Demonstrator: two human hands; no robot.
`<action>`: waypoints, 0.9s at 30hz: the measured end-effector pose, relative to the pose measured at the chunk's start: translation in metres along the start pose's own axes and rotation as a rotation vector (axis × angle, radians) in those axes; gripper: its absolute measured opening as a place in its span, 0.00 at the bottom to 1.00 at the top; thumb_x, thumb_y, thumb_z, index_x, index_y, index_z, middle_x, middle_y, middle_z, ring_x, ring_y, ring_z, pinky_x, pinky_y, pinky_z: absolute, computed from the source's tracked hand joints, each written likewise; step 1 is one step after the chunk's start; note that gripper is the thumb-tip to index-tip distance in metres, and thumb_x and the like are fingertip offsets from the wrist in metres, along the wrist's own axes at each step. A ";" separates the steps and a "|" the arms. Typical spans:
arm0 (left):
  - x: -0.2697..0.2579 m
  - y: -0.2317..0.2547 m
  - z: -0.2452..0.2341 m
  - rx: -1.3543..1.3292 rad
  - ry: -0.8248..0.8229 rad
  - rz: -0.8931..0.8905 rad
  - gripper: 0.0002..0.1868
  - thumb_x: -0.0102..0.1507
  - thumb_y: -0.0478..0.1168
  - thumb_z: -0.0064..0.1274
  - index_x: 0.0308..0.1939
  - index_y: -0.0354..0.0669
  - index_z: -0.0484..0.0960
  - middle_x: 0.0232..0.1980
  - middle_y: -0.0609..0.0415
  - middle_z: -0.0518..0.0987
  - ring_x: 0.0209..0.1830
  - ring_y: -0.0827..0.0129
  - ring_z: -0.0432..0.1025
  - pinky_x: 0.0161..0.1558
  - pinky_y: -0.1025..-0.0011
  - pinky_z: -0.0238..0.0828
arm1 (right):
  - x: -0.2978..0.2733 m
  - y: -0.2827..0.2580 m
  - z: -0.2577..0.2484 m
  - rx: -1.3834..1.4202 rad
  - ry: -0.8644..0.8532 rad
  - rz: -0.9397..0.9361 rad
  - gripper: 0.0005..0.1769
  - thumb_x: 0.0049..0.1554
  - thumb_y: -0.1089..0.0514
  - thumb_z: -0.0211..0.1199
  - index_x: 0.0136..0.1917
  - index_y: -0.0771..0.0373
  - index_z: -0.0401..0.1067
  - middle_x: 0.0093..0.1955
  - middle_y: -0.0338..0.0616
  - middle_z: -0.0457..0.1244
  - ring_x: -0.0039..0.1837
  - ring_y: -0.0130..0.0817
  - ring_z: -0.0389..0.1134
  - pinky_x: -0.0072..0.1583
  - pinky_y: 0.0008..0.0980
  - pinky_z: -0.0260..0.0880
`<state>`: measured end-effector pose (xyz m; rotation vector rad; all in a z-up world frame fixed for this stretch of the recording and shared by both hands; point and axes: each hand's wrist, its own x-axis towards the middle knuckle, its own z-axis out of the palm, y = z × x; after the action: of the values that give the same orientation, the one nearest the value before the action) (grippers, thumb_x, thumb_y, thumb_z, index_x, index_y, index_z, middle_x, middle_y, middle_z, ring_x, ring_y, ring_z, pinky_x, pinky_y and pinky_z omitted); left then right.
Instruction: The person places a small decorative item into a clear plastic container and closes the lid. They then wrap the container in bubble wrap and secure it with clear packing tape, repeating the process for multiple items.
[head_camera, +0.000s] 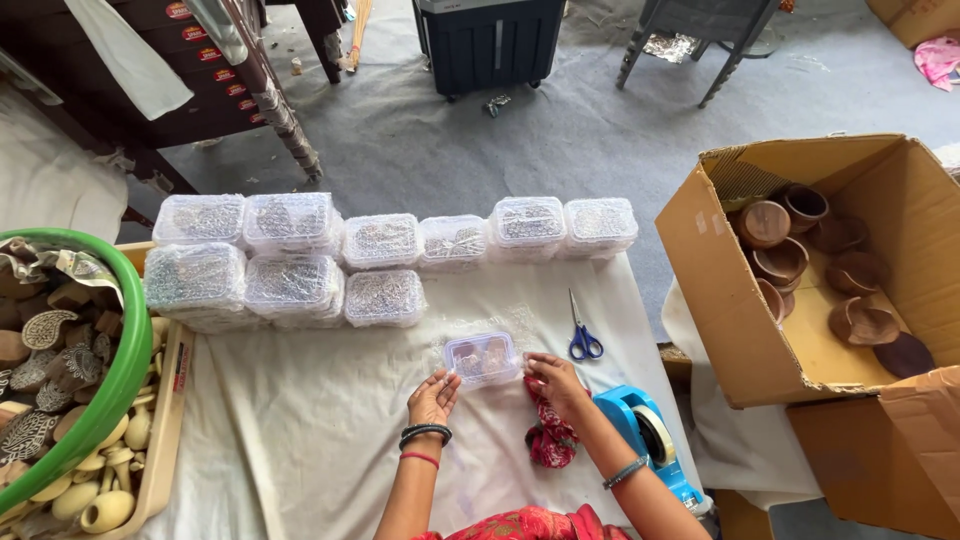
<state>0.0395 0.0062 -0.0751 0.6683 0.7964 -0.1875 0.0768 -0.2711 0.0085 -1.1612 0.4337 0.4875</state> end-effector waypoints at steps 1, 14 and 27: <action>-0.006 0.003 0.007 -0.001 -0.001 0.002 0.19 0.64 0.33 0.49 0.59 0.38 0.78 0.47 0.48 0.86 0.47 0.63 0.82 0.54 0.65 0.74 | -0.005 -0.006 0.008 -0.001 -0.001 -0.001 0.18 0.58 0.60 0.64 0.61 0.66 0.75 0.51 0.42 0.71 0.49 0.26 0.68 0.49 0.28 0.69; -0.026 0.000 0.023 -0.013 -0.010 0.090 0.25 0.66 0.40 0.48 0.68 0.42 0.68 0.58 0.49 0.80 0.59 0.61 0.75 0.62 0.62 0.66 | -0.060 0.024 0.057 -1.404 -0.170 -0.878 0.27 0.63 0.49 0.58 0.73 0.56 0.66 0.79 0.41 0.56 0.80 0.40 0.51 0.75 0.45 0.51; -0.097 -0.006 0.063 1.669 -0.250 1.000 0.27 0.67 0.43 0.47 0.70 0.38 0.69 0.72 0.44 0.69 0.75 0.54 0.59 0.72 0.59 0.54 | -0.028 0.001 0.064 -1.548 -0.186 -0.734 0.24 0.58 0.52 0.60 0.68 0.53 0.69 0.77 0.35 0.58 0.80 0.37 0.51 0.72 0.52 0.48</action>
<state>0.0073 -0.0461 0.0232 2.4536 -0.2045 0.0355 0.0580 -0.2152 0.0453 -2.5617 -0.7185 0.2044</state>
